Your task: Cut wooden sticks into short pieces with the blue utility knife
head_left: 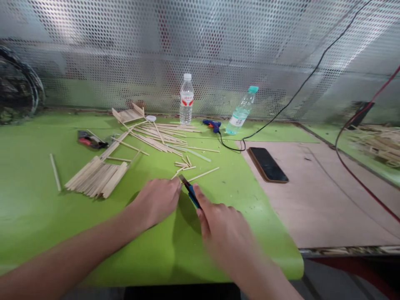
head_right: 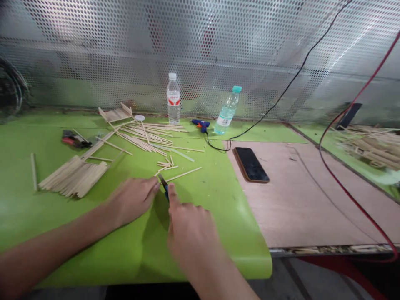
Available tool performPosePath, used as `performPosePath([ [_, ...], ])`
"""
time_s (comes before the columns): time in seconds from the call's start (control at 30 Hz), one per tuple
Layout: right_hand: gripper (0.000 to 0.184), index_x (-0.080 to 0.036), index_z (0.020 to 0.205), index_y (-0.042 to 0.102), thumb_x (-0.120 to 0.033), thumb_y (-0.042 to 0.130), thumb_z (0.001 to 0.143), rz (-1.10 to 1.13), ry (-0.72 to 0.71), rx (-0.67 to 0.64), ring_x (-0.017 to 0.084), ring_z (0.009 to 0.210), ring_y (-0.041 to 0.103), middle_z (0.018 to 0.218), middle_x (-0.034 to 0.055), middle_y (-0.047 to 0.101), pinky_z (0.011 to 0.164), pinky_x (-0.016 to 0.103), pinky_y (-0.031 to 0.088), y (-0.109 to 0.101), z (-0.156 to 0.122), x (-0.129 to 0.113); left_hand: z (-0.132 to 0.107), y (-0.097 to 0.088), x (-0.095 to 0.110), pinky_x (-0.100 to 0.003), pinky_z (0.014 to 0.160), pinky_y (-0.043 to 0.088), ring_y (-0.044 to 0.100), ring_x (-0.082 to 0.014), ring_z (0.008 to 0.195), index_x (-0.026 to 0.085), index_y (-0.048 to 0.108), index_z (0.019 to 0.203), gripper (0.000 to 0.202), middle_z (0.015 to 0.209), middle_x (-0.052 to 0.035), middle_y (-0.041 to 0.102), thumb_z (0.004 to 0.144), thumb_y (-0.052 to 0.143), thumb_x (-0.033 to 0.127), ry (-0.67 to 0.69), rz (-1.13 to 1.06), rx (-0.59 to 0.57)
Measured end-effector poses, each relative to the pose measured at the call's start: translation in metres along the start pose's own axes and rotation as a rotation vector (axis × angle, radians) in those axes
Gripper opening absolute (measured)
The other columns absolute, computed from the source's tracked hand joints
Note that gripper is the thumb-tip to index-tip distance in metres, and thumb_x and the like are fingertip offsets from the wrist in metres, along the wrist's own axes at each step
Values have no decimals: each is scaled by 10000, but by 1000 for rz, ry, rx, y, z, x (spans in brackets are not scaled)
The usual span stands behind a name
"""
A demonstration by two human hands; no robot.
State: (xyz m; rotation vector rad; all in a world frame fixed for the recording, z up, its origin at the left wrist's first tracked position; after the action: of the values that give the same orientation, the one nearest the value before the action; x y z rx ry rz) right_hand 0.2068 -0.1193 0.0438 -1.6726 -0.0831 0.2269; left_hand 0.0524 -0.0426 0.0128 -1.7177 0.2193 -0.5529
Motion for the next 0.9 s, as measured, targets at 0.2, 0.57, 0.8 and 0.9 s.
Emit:
performPosePath([
  [0.2, 610, -247, 1527, 438, -156, 525, 930, -24, -9, 34, 180, 502, 645, 653, 13, 708, 453, 281, 174, 2, 1, 3, 0, 2, -2, -270, 434, 410, 653, -210, 508, 132, 654, 1111, 420, 663, -88, 679, 1020, 251, 209, -51, -83, -76],
  [0.57, 1008, -188, 1607, 236, 21, 608, 694, -238, -47, -38, 190, 453, 642, 676, -15, 712, 438, 326, 66, 18, -7, -7, 7, -3, 1, -250, 415, 365, 612, -173, 463, 137, 664, 946, 370, 627, -68, 657, 992, 303, 207, 4, 10, -29],
  [0.8, 608, -204, 1544, 415, -150, 476, 941, 17, -29, 59, 200, 470, 623, 600, 3, 680, 458, 287, 176, 11, 3, 4, 3, -3, -3, -267, 440, 363, 616, -182, 477, 154, 664, 1003, 446, 640, -63, 670, 1030, 244, 300, -3, -66, -35],
  [0.9, 540, -227, 1516, 467, -195, 406, 980, 188, -23, 69, 185, 459, 597, 596, 2, 668, 451, 264, 207, 8, 3, 17, 0, -4, -4, -270, 423, 359, 629, -201, 481, 145, 616, 1198, 457, 651, -60, 679, 1042, 214, 299, -46, -139, -64],
])
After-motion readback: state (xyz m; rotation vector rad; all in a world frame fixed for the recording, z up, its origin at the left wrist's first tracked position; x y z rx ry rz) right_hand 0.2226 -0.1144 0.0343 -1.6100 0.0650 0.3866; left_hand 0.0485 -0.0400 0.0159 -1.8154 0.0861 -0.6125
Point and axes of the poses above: each hand's wrist, its own z-axis towards the middle knuckle, its own y-axis out of the palm, x = y × z, the point moved 3 cm from there along z, towards the middle knuckle
